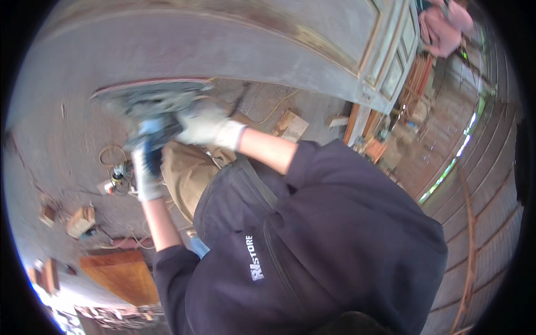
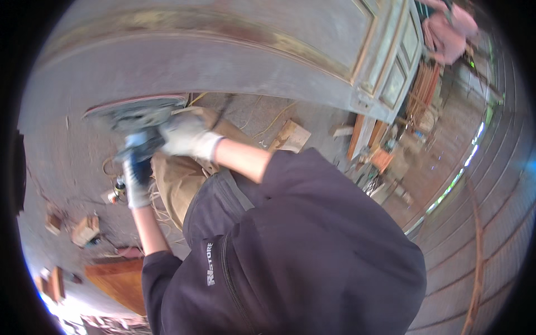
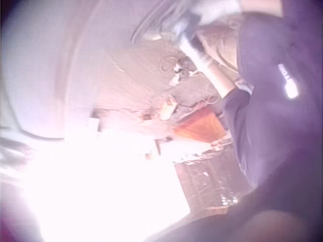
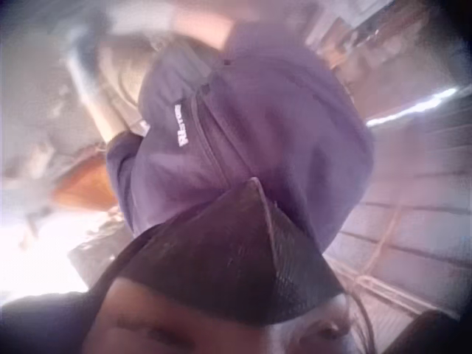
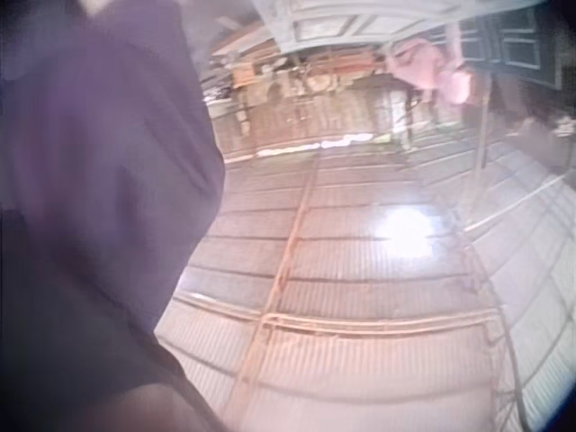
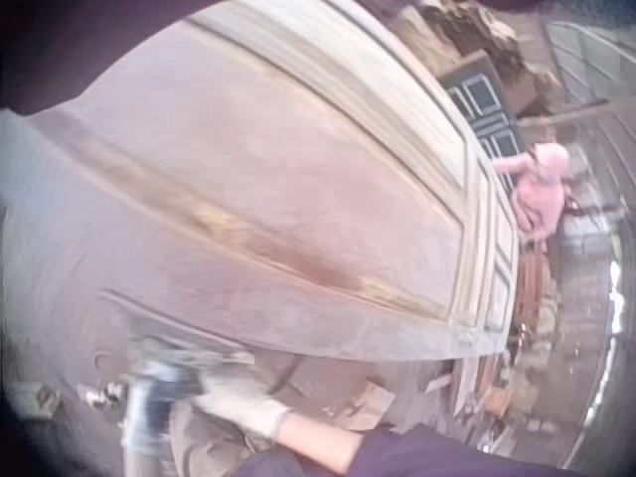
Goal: The person uses an electric sander to smooth the surface of a wooden door. They move the sander across the flat panels and along the raised edges, then flip the door to sand the other side.
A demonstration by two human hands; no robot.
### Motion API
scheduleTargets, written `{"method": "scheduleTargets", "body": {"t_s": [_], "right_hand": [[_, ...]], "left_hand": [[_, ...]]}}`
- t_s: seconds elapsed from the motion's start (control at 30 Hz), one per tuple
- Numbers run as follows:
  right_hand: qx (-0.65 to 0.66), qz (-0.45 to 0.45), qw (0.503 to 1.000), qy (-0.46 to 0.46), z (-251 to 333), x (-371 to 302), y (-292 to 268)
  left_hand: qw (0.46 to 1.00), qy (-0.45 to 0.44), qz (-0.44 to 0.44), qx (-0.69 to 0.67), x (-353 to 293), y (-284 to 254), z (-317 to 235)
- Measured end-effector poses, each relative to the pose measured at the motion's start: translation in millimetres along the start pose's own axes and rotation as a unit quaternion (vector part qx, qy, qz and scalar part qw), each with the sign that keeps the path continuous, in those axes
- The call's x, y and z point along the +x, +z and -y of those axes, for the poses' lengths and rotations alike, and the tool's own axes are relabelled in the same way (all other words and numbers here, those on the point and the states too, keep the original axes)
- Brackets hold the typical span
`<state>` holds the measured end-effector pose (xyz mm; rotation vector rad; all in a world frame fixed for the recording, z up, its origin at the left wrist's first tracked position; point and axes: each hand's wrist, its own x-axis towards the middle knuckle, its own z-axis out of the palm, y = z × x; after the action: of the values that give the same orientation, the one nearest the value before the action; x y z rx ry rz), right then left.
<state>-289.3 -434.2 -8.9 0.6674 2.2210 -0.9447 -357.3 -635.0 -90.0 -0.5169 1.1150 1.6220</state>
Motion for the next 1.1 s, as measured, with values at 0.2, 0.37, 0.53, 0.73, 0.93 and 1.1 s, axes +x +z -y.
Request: {"method": "scheduleTargets", "body": {"t_s": [0.2,0.37,0.53,0.73,0.93,1.1], "right_hand": [[0.001,-0.019,0.993,-0.115,27,18,-5],[-0.067,0.008,0.997,-0.034,-50,-32,-3],[-0.155,-0.049,0.985,0.064,-143,-128,-4],[-0.151,0.060,0.969,0.186,-139,-138,-25],[-0.168,-0.019,0.983,0.077,-32,-7,16],[-0.113,-0.117,0.982,-0.093,61,76,27]], "left_hand": [[0.974,-0.096,0.200,-0.055,16,-136,-66],[0.927,-0.124,0.074,0.347,-2,22,-18],[0.948,-0.198,0.214,0.128,-8,109,84],[0.943,-0.235,0.235,-0.021,-8,126,97],[0.966,-0.180,0.151,0.104,19,36,-61],[0.977,-0.065,0.064,0.194,25,-55,-157]]}}
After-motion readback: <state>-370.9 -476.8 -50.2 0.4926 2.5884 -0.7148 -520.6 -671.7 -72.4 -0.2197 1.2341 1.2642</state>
